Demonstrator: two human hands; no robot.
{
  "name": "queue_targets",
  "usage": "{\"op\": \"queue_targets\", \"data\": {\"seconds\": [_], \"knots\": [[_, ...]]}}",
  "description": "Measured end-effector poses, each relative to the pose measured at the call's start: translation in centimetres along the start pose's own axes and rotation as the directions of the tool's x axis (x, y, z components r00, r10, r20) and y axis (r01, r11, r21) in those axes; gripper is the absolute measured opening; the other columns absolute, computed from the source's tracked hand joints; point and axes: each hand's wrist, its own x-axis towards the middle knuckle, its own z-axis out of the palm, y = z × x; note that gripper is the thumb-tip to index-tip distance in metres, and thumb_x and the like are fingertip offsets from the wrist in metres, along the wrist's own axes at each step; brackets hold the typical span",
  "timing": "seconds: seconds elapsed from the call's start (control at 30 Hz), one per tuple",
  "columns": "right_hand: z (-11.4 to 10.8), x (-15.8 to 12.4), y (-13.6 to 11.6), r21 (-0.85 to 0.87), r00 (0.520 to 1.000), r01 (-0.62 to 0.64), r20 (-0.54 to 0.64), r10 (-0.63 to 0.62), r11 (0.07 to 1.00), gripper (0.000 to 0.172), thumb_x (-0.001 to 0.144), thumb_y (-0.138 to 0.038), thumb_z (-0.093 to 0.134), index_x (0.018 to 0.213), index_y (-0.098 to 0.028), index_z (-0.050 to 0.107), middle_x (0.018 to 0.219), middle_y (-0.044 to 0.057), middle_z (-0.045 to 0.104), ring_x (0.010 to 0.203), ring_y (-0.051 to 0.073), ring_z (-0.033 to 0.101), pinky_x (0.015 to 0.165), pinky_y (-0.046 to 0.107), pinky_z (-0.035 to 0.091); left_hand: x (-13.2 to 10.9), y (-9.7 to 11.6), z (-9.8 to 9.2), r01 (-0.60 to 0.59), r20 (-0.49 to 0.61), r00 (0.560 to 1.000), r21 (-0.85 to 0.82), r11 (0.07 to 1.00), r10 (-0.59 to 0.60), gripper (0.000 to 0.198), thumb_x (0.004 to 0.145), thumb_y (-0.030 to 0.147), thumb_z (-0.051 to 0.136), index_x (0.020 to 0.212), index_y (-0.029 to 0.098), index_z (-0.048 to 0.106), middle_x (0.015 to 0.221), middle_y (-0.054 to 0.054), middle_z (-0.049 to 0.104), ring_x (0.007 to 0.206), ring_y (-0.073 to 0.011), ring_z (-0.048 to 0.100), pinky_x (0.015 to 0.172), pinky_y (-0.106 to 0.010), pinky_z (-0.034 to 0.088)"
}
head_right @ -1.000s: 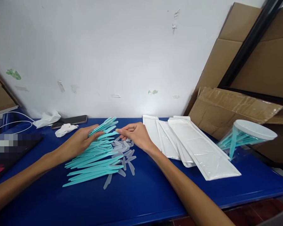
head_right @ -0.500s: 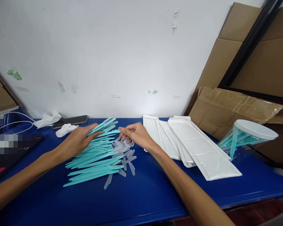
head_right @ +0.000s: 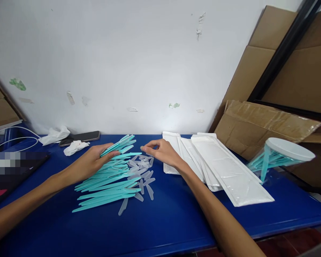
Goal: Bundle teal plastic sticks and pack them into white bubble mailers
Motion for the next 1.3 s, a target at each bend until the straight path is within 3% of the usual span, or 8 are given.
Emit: {"op": "queue_targets", "data": {"seconds": [0.2, 0.33, 0.47, 0.6, 0.87, 0.97, 1.13, 1.3], "knots": [[1.8, -0.6, -1.9, 0.213, 0.983, 0.115, 0.118, -0.142, 0.97, 0.036, 0.086, -0.054, 0.065, 0.098, -0.022, 0.077, 0.096, 0.005, 0.073, 0.082, 0.016, 0.061, 0.057, 0.025, 0.043, -0.2, 0.7, 0.3, 0.015, 0.059, 0.998, -0.055, 0.998, -0.012, 0.042, 0.098, 0.056, 0.039, 0.078, 0.021, 0.05, 0.069, 0.002, 0.049, 0.06, -0.014, 0.043, 0.056, -0.027, 0.034], [2.5, -0.4, -1.9, 0.217, 0.988, 0.107, 0.087, -0.128, 0.97, 0.036, 0.085, -0.054, 0.065, 0.093, -0.022, 0.079, 0.091, 0.005, 0.075, 0.079, 0.017, 0.062, 0.058, 0.027, 0.045, -0.3, 0.8, 0.5, 0.007, 0.094, 0.996, -0.058, 0.998, -0.001, 0.043, 0.098, 0.056, 0.039, 0.077, 0.021, 0.05, 0.068, 0.003, 0.048, 0.059, -0.0128, 0.04, 0.054, -0.026, 0.032], [1.3, -0.1, -1.0, 0.229, 0.996, 0.063, 0.05, -0.076, 0.972, 0.037, 0.082, -0.054, 0.067, 0.091, -0.02, 0.08, 0.089, 0.005, 0.076, 0.083, 0.02, 0.065, 0.06, 0.027, 0.046, -0.2, 0.2, 0.4, 0.003, 0.079, 0.997, -0.027, 1.0, -0.001, 0.042, 0.098, 0.057, 0.04, 0.077, 0.021, 0.048, 0.067, 0.003, 0.046, 0.058, -0.0129, 0.038, 0.054, -0.026, 0.032], [-0.6, 0.1, -0.1, 0.129, 0.999, 0.014, -0.034, -0.01, 0.992, 0.039, 0.086, -0.054, 0.062, 0.094, -0.02, 0.08, 0.093, 0.008, 0.077, 0.082, 0.019, 0.065, 0.057, 0.025, 0.043, 0.1, -0.3, -0.3, 0.069, 0.056, 0.996, -0.129, 0.989, -0.063, 0.04, 0.096, 0.057, 0.043, 0.078, 0.021, 0.048, 0.067, 0.004, 0.043, 0.056, -0.0128, 0.037, 0.054, -0.026, 0.031], [0.2, 0.2, 0.9, -0.017, 0.986, 0.02, 0.166, -0.017, 1.0, 0.037, 0.085, -0.052, 0.065, 0.088, -0.019, 0.08, 0.082, 0.005, 0.076, 0.068, 0.017, 0.061, 0.059, 0.028, 0.044, 0.2, 0.4, -0.5, 0.178, 0.213, 0.971, -0.361, 0.915, -0.105, 0.046, 0.094, 0.059, 0.045, 0.067, 0.022, 0.038, 0.056, 0.007, 0.031, 0.049, -0.01, 0.025, 0.05, -0.027, 0.023], [0.2, 0.1, 0.5, -0.026, 0.995, 0.029, 0.1, -0.026, 0.999, 0.032, 0.083, -0.05, 0.07, 0.095, -0.022, 0.079, 0.087, 0.005, 0.076, 0.076, 0.018, 0.065, 0.066, 0.03, 0.047, 0.1, 0.4, -0.4, 0.181, 0.243, 0.966, -0.387, 0.904, -0.089, 0.047, 0.094, 0.06, 0.043, 0.067, 0.022, 0.037, 0.055, 0.007, 0.031, 0.048, -0.0099, 0.024, 0.05, -0.027, 0.022], [0.4, -0.4, -1.3, 0.164, 0.989, 0.148, -0.047, -0.143, 0.975, 0.037, 0.091, -0.051, 0.059, 0.116, -0.026, 0.071, 0.112, 0.006, 0.073, 0.103, 0.022, 0.066, 0.074, 0.031, 0.052, -0.2, 1.0, -0.3, 0.22, 0.303, 0.949, -0.438, 0.871, -0.087, 0.046, 0.093, 0.061, 0.046, 0.069, 0.022, 0.038, 0.059, 0.007, 0.027, 0.05, -0.009, 0.023, 0.047, -0.025, 0.024], [1.7, -0.7, -2.2, 0.171, 0.974, 0.222, -0.082, -0.211, 0.96, 0.032, 0.085, -0.05, 0.068, 0.098, -0.021, 0.074, 0.097, 0.006, 0.074, 0.088, 0.02, 0.067, 0.073, 0.033, 0.052, -0.5, 1.6, -0.1, 0.232, 0.335, 0.938, -0.423, 0.876, -0.086, 0.047, 0.092, 0.062, 0.046, 0.07, 0.02, 0.043, 0.063, 0.007, 0.024, 0.053, -0.0087, 0.024, 0.051, -0.023, 0.032]]}}
